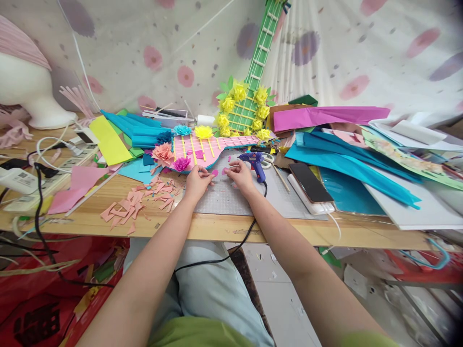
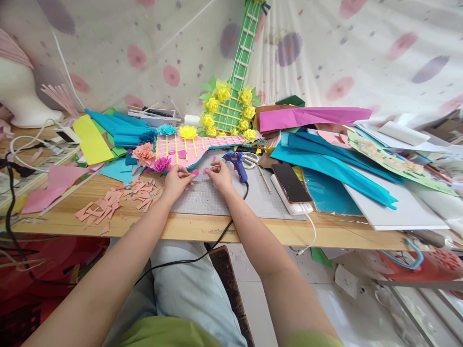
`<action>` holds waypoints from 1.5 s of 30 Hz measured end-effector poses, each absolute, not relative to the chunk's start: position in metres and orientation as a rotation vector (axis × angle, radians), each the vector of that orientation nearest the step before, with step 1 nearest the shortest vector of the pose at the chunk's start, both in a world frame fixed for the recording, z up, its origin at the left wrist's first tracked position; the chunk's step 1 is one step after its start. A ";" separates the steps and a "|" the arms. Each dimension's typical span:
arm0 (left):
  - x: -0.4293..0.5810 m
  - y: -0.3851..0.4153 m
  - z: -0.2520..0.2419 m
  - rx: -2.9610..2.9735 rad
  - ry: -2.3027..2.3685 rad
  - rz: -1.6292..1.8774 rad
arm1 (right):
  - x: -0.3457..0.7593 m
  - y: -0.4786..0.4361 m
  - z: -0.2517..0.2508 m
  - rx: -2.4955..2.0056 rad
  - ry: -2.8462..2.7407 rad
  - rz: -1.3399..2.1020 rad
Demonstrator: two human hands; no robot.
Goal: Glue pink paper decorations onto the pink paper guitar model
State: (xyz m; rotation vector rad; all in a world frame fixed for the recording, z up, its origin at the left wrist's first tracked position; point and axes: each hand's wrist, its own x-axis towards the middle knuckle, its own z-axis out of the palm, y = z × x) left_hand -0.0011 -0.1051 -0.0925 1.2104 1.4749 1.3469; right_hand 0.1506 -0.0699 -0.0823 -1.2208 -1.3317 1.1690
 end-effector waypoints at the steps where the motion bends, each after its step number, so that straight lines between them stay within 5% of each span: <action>1: -0.001 -0.105 -0.093 1.255 1.520 1.328 | 0.152 -0.070 -0.082 -1.218 -1.299 1.164; 8: 0.005 -0.113 -0.087 1.735 1.856 1.141 | 0.149 -0.072 -0.080 -1.036 -1.292 1.305; 16: 0.002 -0.112 -0.091 1.785 1.835 1.661 | 0.148 -0.073 -0.081 -1.015 -1.289 1.357; 35: 0.010 -0.114 -0.091 2.328 1.806 1.349 | 0.145 -0.074 -0.081 -1.115 -1.317 1.355; 41: 0.008 -0.111 -0.092 2.154 1.750 1.395 | 0.144 -0.073 -0.081 -1.108 -1.378 1.331; 45: 0.002 -0.105 -0.094 1.540 1.534 1.578 | 0.143 -0.071 -0.085 -1.090 -1.525 1.120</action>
